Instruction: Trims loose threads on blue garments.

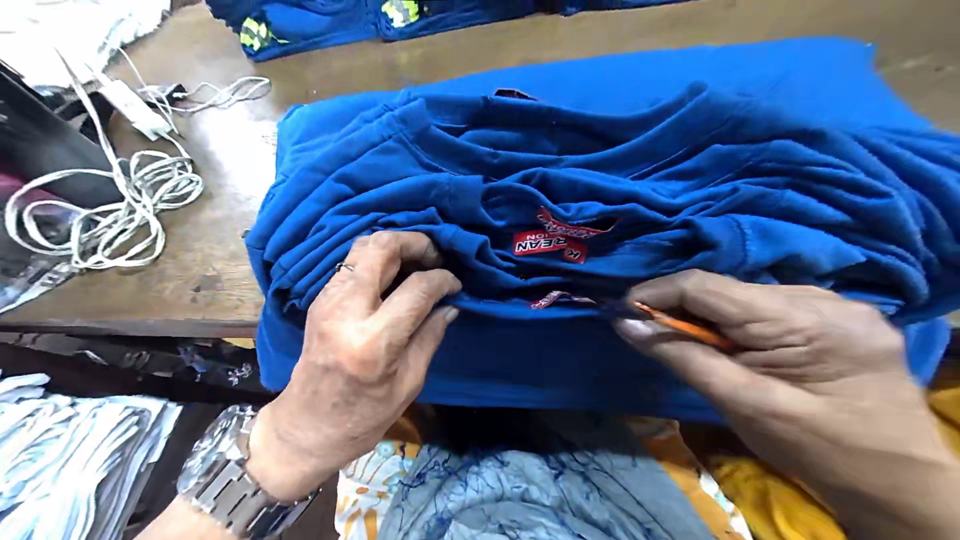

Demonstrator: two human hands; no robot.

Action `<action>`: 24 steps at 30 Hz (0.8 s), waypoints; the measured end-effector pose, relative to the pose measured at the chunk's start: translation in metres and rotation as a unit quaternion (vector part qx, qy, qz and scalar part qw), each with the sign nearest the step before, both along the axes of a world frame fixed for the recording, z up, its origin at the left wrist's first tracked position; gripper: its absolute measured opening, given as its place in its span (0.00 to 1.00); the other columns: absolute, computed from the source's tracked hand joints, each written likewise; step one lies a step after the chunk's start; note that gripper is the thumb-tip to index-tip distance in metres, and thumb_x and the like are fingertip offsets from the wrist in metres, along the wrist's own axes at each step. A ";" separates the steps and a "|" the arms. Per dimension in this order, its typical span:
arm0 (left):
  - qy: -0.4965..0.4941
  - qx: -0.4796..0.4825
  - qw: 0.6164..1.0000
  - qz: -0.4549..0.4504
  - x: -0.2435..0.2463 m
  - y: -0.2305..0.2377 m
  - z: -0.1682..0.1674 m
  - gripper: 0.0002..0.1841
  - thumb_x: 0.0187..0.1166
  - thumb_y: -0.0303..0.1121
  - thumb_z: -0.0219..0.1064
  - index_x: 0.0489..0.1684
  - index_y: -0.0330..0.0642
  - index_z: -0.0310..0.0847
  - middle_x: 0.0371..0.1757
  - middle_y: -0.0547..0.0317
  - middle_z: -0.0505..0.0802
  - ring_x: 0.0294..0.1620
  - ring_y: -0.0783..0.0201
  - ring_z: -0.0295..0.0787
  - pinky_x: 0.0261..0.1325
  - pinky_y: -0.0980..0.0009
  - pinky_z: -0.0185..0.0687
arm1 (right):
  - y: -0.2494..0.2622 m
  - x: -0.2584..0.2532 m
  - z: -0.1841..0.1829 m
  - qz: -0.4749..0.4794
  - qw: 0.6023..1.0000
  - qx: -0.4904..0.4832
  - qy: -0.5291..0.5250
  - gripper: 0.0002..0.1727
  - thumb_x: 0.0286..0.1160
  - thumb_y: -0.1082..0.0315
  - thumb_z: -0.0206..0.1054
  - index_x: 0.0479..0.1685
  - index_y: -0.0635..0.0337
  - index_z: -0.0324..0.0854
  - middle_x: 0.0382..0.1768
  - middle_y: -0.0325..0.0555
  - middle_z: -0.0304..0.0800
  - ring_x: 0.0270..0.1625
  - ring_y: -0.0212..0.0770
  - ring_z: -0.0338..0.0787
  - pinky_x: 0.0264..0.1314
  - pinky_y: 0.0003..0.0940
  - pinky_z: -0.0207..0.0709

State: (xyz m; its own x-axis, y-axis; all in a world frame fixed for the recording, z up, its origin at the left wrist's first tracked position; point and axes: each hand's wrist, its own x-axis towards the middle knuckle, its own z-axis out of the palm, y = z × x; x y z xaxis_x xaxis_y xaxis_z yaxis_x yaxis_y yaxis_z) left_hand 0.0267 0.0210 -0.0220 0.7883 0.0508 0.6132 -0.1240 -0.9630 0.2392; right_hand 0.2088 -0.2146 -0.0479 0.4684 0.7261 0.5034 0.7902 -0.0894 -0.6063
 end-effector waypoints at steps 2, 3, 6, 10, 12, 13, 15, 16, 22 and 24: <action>0.000 -0.016 1.000 -0.027 -0.001 0.002 0.008 0.08 0.83 0.28 0.65 0.48 0.33 0.87 0.49 0.52 0.91 0.53 0.64 0.89 0.58 0.69 0.84 | -0.014 0.009 0.007 0.026 0.996 -0.005 0.090 0.06 0.77 0.59 0.68 0.45 0.46 0.87 0.30 0.25 0.86 0.25 0.19 0.80 0.23 0.16 0.74; -0.001 -0.032 0.999 -0.040 -0.001 0.002 0.010 0.09 0.86 0.29 0.62 0.50 0.33 0.85 0.44 0.55 0.90 0.46 0.69 0.87 0.51 0.74 0.82 | -0.019 0.012 0.009 0.032 0.992 0.002 0.125 0.06 0.76 0.62 0.67 0.45 0.47 0.87 0.29 0.27 0.84 0.22 0.21 0.78 0.20 0.17 0.72; 0.013 -0.078 0.994 -0.078 0.003 0.003 0.015 0.10 0.88 0.31 0.60 0.55 0.34 0.80 0.41 0.61 0.87 0.39 0.75 0.83 0.43 0.80 0.79 | -0.020 0.019 0.011 0.042 0.977 0.041 0.207 0.06 0.78 0.65 0.66 0.47 0.50 0.85 0.24 0.29 0.79 0.15 0.21 0.69 0.14 0.16 0.64; 0.006 -0.113 0.989 -0.096 0.017 0.009 0.016 0.22 0.68 0.31 0.79 0.56 0.35 0.75 0.39 0.61 0.88 0.39 0.72 0.85 0.42 0.77 0.84 | -0.016 0.020 0.016 0.026 0.969 0.056 0.239 0.06 0.80 0.64 0.66 0.48 0.51 0.85 0.24 0.31 0.80 0.15 0.22 0.68 0.13 0.16 0.63; -0.015 -0.110 0.989 -0.094 0.017 0.011 0.020 0.15 0.69 0.28 0.78 0.49 0.35 0.80 0.41 0.59 0.88 0.42 0.71 0.86 0.45 0.78 0.84 | -0.013 0.019 0.022 0.024 0.968 0.065 0.241 0.06 0.78 0.65 0.67 0.47 0.50 0.87 0.24 0.32 0.82 0.15 0.22 0.70 0.13 0.16 0.64; -0.025 -0.111 0.989 -0.100 0.017 0.013 0.022 0.10 0.70 0.27 0.77 0.43 0.35 0.84 0.43 0.57 0.89 0.43 0.70 0.86 0.46 0.76 0.84 | -0.010 0.017 0.026 0.025 0.968 0.072 0.241 0.06 0.75 0.66 0.68 0.44 0.51 0.88 0.23 0.32 0.83 0.14 0.23 0.71 0.12 0.17 0.66; -0.028 -0.125 0.985 -0.116 0.017 0.017 0.025 0.02 0.72 0.27 0.74 0.35 0.37 0.89 0.47 0.56 0.89 0.50 0.68 0.86 0.51 0.75 0.84 | -0.014 0.020 0.026 0.030 0.968 0.071 0.240 0.08 0.77 0.66 0.67 0.50 0.52 0.88 0.27 0.33 0.86 0.17 0.24 0.75 0.15 0.17 0.70; -0.025 -0.140 0.982 -0.123 0.015 0.018 0.026 0.02 0.74 0.26 0.73 0.35 0.37 0.91 0.49 0.57 0.89 0.53 0.67 0.86 0.54 0.75 0.85 | -0.016 0.022 0.025 0.034 0.968 0.071 0.240 0.09 0.77 0.66 0.67 0.52 0.53 0.88 0.29 0.34 0.87 0.18 0.24 0.77 0.16 0.18 0.72; 0.042 -0.284 0.942 -0.174 0.003 0.018 0.041 0.06 0.80 0.21 0.66 0.49 0.34 0.82 0.32 0.63 0.88 0.29 0.75 0.82 0.32 0.82 0.81 | -0.008 0.020 0.038 0.029 0.967 0.073 0.243 0.06 0.74 0.70 0.67 0.44 0.53 0.89 0.29 0.35 0.89 0.19 0.27 0.82 0.17 0.19 0.78; 0.070 -0.326 0.923 -0.190 0.005 0.022 0.043 0.10 0.81 0.21 0.65 0.56 0.35 0.76 0.27 0.64 0.86 0.24 0.75 0.80 0.29 0.83 0.79 | -0.007 0.021 0.040 0.014 0.967 0.066 0.247 0.07 0.73 0.70 0.67 0.44 0.53 0.88 0.30 0.35 0.89 0.20 0.27 0.84 0.18 0.21 0.81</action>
